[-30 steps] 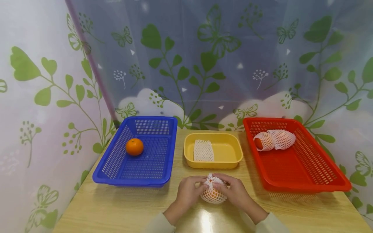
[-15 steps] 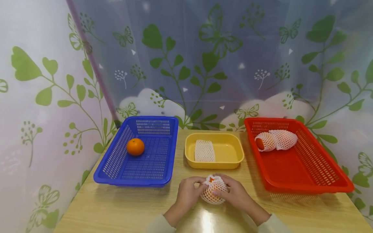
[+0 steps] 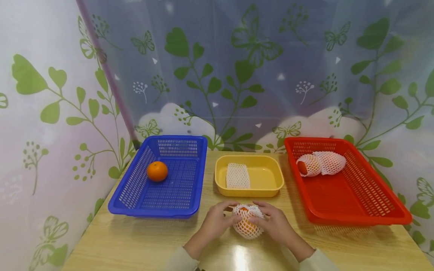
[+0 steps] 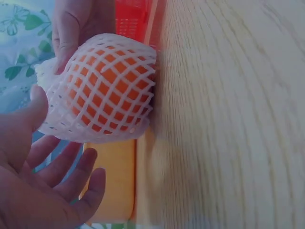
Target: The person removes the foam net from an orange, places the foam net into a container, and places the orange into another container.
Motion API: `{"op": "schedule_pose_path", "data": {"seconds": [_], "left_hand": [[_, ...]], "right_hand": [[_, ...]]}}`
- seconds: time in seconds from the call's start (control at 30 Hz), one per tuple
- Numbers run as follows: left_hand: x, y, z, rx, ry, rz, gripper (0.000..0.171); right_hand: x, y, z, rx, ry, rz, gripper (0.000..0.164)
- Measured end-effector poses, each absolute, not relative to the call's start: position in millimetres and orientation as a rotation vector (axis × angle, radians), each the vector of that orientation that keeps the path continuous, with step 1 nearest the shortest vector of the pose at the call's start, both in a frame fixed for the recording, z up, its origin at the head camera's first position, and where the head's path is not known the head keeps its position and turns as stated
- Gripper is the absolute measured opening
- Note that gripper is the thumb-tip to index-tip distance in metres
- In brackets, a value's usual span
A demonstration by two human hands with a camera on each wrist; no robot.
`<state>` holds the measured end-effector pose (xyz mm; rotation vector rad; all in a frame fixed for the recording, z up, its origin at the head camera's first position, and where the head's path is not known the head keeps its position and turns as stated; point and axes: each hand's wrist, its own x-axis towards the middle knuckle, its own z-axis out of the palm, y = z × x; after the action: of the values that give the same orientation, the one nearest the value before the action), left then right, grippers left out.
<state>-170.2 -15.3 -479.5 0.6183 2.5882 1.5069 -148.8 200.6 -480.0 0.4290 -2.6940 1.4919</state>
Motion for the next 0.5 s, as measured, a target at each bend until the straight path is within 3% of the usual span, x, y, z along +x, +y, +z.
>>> {"op": "schedule_pose_path", "data": {"seconds": [0.23, 0.5], "left_hand": [[-170.4, -11.9, -479.4, 0.765, 2.640, 1.355, 0.062], [-169.7, -8.0, -481.2, 0.759, 2.646, 1.339, 0.058]], "right_hand": [[-149.2, 198.5, -479.5, 0.439, -2.606, 1.502, 0.022], [-148.4, 195.5, -482.9, 0.425, -2.540, 1.490, 0.019]]}}
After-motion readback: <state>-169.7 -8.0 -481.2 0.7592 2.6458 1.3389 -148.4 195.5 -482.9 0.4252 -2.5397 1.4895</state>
